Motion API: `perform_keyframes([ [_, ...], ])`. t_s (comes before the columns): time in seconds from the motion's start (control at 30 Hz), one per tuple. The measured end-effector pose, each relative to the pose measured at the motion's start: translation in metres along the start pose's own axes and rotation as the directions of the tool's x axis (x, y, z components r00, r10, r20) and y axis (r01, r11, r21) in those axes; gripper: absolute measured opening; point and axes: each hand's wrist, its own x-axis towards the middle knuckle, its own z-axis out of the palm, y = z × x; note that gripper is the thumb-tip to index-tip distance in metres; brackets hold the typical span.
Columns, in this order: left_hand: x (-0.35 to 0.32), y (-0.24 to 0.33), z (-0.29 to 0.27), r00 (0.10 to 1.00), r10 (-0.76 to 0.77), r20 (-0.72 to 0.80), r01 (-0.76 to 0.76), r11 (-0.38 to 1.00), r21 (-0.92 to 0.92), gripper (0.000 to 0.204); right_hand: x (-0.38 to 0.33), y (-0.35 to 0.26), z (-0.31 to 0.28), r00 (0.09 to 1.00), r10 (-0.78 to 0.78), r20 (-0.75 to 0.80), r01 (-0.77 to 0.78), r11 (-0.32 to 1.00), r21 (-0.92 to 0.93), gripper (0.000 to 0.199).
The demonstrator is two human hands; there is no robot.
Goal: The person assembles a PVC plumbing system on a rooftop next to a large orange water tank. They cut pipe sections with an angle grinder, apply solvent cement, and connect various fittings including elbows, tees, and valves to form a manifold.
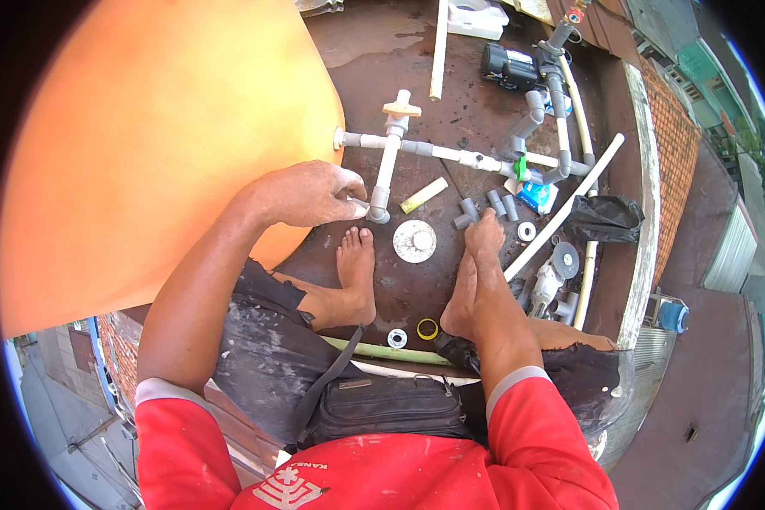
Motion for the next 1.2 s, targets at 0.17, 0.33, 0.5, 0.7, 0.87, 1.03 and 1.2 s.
perform_keyframes([
  [0.17, -0.003, 0.006, -0.006, 1.0, 0.018, 0.006, -0.018, 0.999, -0.036, 0.041, 0.011, -0.022, -0.026, 0.98, -0.072, -0.185, 0.093, 0.99, 0.108, 0.027],
  [0.33, -0.009, 0.007, -0.007, 1.0, 0.015, 0.005, -0.015, 0.996, -0.086, 0.041, 0.058, -0.144, -0.073, 0.973, -0.145, -0.181, 0.204, 0.908, 0.366, 0.031],
  [0.5, -0.004, 0.007, -0.009, 0.999, 0.007, 0.041, -0.004, 0.997, -0.072, 0.042, 0.177, -0.189, -0.029, 0.998, 0.037, -0.06, 0.025, 0.608, 0.794, 0.035],
  [0.7, -0.012, -0.016, 0.0, 1.0, 0.01, -0.022, -0.013, 0.985, -0.17, 0.042, 0.196, -0.222, -0.033, 0.913, -0.204, 0.353, -0.261, 0.375, 0.89, 0.044],
  [0.87, -0.003, -0.003, -0.009, 0.996, 0.092, -0.012, -0.092, 0.974, -0.206, 0.045, 0.197, -0.187, -0.097, 0.779, -0.295, 0.553, -0.051, 0.85, 0.524, 0.044],
  [1.03, -0.004, -0.001, -0.01, 0.999, -0.005, 0.047, 0.015, 0.977, -0.212, 0.044, 0.122, -0.136, -0.194, 0.575, -0.645, 0.503, 0.7, 0.706, 0.105, 0.037],
  [1.2, 0.002, -0.023, 0.005, 0.991, -0.13, 0.025, 0.132, 0.967, -0.218, 0.041, 0.035, -0.041, -0.225, 0.547, -0.728, 0.414, 0.645, 0.681, 0.346, 0.012],
])
